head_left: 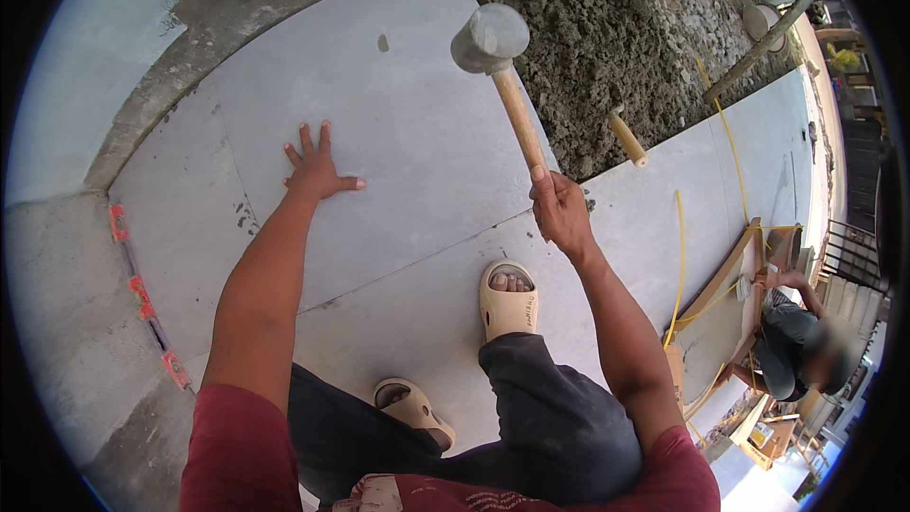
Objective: The person places a large tile onto a bed of mortar, uses a rubber mallet to tap it into place, and inserts yellow tile spacers between tiles to maintain even gaps.
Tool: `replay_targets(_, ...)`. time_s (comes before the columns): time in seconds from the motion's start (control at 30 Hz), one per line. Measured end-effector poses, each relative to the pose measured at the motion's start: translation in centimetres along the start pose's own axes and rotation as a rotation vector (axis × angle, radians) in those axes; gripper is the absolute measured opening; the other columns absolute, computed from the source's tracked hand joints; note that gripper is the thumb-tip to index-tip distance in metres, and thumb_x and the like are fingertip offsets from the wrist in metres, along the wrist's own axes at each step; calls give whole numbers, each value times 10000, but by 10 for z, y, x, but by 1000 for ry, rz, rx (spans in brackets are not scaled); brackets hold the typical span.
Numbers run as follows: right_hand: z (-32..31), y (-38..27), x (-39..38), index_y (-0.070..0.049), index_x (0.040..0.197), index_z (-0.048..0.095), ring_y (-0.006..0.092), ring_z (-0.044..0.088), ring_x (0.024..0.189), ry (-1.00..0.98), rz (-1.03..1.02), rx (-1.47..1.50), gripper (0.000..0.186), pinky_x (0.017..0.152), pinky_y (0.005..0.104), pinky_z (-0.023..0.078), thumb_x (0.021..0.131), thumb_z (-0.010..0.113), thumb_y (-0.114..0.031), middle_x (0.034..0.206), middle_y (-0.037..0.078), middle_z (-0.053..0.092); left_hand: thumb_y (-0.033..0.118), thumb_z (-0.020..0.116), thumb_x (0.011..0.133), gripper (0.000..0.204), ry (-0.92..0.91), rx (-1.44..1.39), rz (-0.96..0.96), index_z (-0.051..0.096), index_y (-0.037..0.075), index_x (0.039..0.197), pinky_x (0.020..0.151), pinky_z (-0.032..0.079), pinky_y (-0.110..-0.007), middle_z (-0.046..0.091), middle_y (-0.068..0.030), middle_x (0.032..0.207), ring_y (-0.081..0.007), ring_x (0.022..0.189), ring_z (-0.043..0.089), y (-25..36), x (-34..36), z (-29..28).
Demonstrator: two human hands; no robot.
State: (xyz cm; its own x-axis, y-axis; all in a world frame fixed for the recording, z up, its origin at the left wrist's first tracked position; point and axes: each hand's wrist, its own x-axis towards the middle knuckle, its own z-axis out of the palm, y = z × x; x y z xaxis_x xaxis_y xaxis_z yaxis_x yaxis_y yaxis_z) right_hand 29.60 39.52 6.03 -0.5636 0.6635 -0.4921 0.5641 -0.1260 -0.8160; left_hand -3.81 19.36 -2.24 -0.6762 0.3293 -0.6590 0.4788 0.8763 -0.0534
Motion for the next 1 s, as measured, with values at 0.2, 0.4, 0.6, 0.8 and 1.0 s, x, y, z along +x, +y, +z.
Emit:
replay_targets(0.2,3,20,-63,-33,857,545,118,495,512,180,-482,126,492,500,284,423,997,572,-504,565,21,485,600,909,569,1471,52,27,9,-106,318,1596,1033,362,-763,-148,-123,1666,-495,1500,-78,1,9,10)
replay_targets(0.4,3,53,-15,11,722,553,216,480,528,158,-42,-203,603,537,381,436,1001,550,-524,563,132,522,580,925,556,1489,70,31,57,-112,327,1594,1015,354,-787,-137,-129,1666,-501,1497,-79,-1,19,19)
replay_targets(0.6,11,36,-42,-17,837,518,205,496,502,210,-433,91,374,516,354,417,1020,560,-340,572,88,507,570,930,553,1491,69,1,71,-100,308,1598,1009,351,-793,-143,-126,1665,-507,1495,-76,1,19,22)
replay_targets(0.8,20,9,44,8,735,560,255,600,576,89,-118,-296,663,582,395,498,991,502,-601,579,158,544,580,924,560,1491,35,-21,55,-94,271,1603,1004,362,-785,-138,-128,1667,-499,1500,-63,1,11,11)
replay_targets(1.0,61,-159,45,-68,874,476,61,445,456,-27,-468,124,474,431,259,386,1037,488,-514,568,-7,473,652,906,525,1538,-25,-16,-74,-104,227,1604,1014,397,-740,-106,-220,1652,-513,1497,-32,-58,6,-11)
